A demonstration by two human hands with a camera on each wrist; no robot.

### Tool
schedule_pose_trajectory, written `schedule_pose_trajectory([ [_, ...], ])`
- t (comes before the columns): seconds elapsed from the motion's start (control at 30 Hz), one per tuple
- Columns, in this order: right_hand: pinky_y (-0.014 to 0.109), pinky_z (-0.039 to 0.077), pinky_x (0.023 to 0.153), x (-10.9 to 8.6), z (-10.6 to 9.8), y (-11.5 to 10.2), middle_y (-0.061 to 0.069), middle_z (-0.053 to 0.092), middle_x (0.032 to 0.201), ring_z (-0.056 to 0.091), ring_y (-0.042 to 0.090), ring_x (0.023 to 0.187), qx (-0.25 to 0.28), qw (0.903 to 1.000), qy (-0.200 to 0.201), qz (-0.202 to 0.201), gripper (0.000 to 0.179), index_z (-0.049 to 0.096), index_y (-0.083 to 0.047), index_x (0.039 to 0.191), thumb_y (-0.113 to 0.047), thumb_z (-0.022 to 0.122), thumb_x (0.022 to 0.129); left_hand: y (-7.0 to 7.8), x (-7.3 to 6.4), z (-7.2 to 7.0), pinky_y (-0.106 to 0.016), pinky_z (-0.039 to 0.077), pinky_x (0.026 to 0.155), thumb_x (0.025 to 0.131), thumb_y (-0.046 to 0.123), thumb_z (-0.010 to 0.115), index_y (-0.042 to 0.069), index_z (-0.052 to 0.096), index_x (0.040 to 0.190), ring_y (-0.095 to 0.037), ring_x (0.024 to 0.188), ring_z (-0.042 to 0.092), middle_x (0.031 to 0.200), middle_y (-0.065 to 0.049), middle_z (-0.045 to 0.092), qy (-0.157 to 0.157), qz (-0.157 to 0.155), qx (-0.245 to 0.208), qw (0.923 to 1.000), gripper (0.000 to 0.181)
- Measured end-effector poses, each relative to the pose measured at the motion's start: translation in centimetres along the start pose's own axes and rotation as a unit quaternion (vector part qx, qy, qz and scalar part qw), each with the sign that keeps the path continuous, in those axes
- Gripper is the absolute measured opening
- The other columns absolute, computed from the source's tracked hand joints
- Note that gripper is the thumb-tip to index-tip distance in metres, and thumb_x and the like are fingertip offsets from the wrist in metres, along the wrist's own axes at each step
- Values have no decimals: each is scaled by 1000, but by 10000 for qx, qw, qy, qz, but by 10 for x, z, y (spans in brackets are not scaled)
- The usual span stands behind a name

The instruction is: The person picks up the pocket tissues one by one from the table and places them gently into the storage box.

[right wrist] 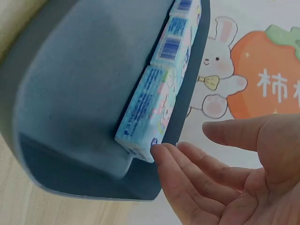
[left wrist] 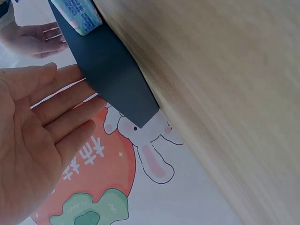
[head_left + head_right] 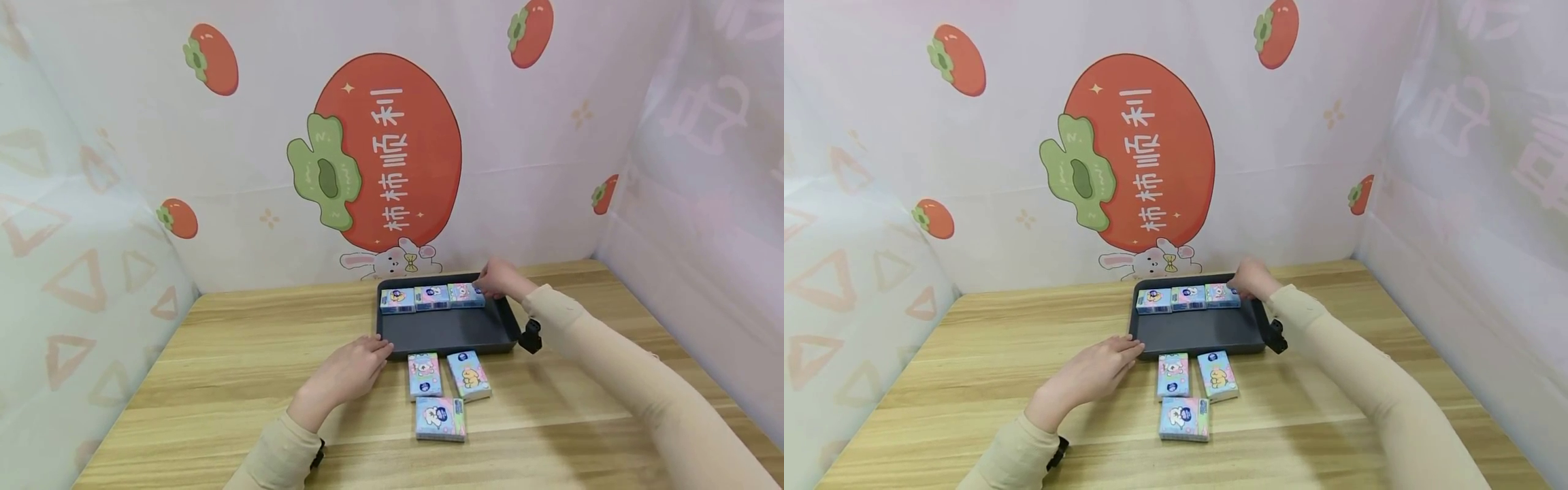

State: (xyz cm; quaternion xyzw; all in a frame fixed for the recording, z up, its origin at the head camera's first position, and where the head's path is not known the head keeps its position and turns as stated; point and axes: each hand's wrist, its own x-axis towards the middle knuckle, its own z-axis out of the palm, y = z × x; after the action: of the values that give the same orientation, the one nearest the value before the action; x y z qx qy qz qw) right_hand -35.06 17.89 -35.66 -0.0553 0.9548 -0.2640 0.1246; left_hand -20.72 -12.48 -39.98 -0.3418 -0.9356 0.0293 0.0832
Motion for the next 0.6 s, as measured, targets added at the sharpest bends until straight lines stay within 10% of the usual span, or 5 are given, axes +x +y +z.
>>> schedule_pose_trajectory([
  [0.6, 31, 59, 64, -36, 11, -3, 13, 71, 85, 70, 25, 74, -171, 9959, 205, -860, 23, 71, 3, 98, -17, 62, 91, 0, 1, 1, -39, 45, 106, 96, 19, 55, 5, 62, 124, -24, 121, 57, 126, -11, 62, -140, -120, -10, 9998, 33],
])
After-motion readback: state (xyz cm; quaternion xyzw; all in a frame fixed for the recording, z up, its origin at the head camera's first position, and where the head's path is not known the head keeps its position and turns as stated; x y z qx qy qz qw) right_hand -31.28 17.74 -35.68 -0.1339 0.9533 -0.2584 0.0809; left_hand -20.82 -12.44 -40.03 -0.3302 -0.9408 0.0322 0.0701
